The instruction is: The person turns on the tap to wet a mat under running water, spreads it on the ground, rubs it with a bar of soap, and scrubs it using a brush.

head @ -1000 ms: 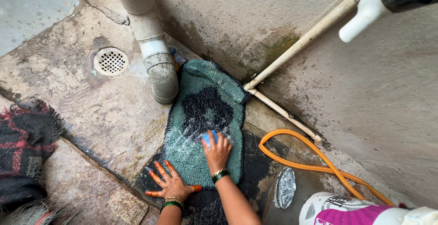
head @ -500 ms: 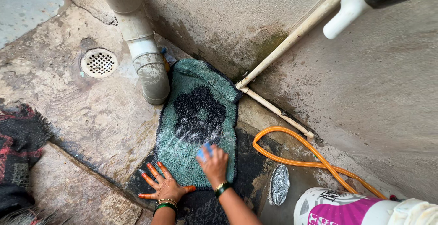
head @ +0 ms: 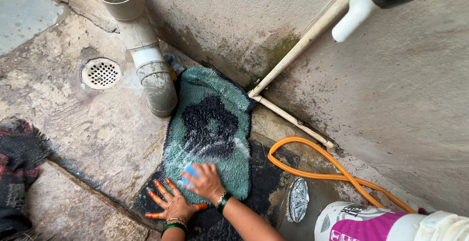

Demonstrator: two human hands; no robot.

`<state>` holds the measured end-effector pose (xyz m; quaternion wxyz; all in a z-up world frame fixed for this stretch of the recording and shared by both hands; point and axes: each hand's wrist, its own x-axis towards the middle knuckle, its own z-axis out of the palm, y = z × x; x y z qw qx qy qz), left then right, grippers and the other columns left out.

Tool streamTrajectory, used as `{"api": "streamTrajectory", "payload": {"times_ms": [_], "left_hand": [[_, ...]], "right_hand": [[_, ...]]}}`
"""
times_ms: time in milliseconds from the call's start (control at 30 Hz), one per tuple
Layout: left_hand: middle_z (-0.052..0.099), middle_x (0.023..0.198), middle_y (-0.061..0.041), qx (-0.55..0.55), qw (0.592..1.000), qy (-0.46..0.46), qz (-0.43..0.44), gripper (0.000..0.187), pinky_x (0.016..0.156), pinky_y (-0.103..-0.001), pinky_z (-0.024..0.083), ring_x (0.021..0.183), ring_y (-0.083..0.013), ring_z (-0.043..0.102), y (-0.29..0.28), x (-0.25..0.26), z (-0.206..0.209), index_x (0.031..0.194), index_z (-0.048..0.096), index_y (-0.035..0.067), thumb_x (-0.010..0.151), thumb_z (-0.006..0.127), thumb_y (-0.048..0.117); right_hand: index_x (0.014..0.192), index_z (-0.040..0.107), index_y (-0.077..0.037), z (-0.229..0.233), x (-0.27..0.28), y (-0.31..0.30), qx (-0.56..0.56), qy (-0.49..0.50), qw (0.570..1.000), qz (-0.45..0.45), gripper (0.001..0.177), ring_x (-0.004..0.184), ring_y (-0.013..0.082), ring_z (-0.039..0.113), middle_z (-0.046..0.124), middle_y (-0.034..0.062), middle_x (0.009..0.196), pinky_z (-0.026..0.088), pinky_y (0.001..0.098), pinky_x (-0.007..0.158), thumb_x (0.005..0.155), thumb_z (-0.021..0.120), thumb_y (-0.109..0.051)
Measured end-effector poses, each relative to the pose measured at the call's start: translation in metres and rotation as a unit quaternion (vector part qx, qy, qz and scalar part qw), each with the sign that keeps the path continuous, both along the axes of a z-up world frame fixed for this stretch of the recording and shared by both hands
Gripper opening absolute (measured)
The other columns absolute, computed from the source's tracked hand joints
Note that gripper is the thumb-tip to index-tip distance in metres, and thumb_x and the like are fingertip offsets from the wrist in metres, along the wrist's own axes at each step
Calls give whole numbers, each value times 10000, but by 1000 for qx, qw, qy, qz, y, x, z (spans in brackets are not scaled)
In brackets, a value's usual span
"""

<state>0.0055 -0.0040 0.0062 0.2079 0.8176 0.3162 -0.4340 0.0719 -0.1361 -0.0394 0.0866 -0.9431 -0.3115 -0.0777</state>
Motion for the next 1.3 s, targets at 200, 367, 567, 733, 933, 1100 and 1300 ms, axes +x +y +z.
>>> {"api": "streamTrajectory", "payload": {"times_ms": [200, 367, 567, 733, 933, 1100, 1300], "left_hand": [[-457, 1585, -128, 5, 1000, 17, -11, 1764, 968, -833, -45, 1419, -430, -416, 1, -5, -3, 1545, -325, 205, 430, 910, 792], [-452, 1592, -122, 5, 1000, 12, -9, 1765, 973, -826, -49, 1422, -428, -410, 1, -5, -3, 1550, -324, 202, 437, 916, 782], [-447, 1588, -143, -13, 1000, 9, -4, 1745, 966, -837, -48, 1421, -441, -419, 2, -6, -4, 1539, -316, 197, 453, 922, 773], [-455, 1588, -133, -7, 1000, 16, -1, 1764, 962, -833, -53, 1413, -432, -418, 2, -5, 0, 1545, -329, 200, 446, 935, 753], [-466, 1588, -144, -8, 1000, 16, -9, 1703, 960, -839, -34, 1427, -452, -416, 4, -4, 0, 1549, -264, 230, 442, 898, 799], [-470, 1577, -151, -3, 1000, 25, -18, 1709, 948, -838, -42, 1414, -459, -420, 3, -3, -1, 1565, -258, 215, 448, 894, 804], [-462, 1578, -139, 7, 999, 33, -23, 1714, 958, -838, -37, 1426, -451, -393, 2, -1, 4, 1572, -260, 199, 454, 879, 823]], "right_hand": [[1336, 614, -255, -17, 47, -28, -28, -34, 995, -88, 452, 1047, 226, 593, 635, 87, 1208, 490, 379, 786, 985, 617, -540], [1270, 619, -225, -18, 26, 8, -30, -22, 976, -214, 484, 1007, 278, 599, 639, 121, 1154, 494, 448, 777, 920, 590, -559], [1320, 619, -249, -25, 8, 14, -13, -65, 998, 16, 363, 1070, 265, 598, 614, 144, 1258, 497, 444, 861, 1015, 561, -437], [1208, 626, -241, -1, 53, 0, -36, -73, 970, -230, 332, 1042, 298, 598, 595, 141, 1256, 501, 505, 851, 912, 652, -388], [1328, 579, -255, -13, 1, 45, -23, -28, 998, 53, 355, 1065, 280, 611, 584, 166, 1283, 518, 409, 801, 978, 638, -232], [1287, 586, -233, -38, 68, -12, -60, -43, 993, -97, 349, 1012, 301, 616, 585, 154, 1237, 538, 449, 776, 956, 653, -318], [1230, 601, -221, -27, 85, -42, -116, -78, 950, -280, 464, 1062, 313, 612, 590, 139, 1204, 532, 470, 839, 811, 714, -385]]}}
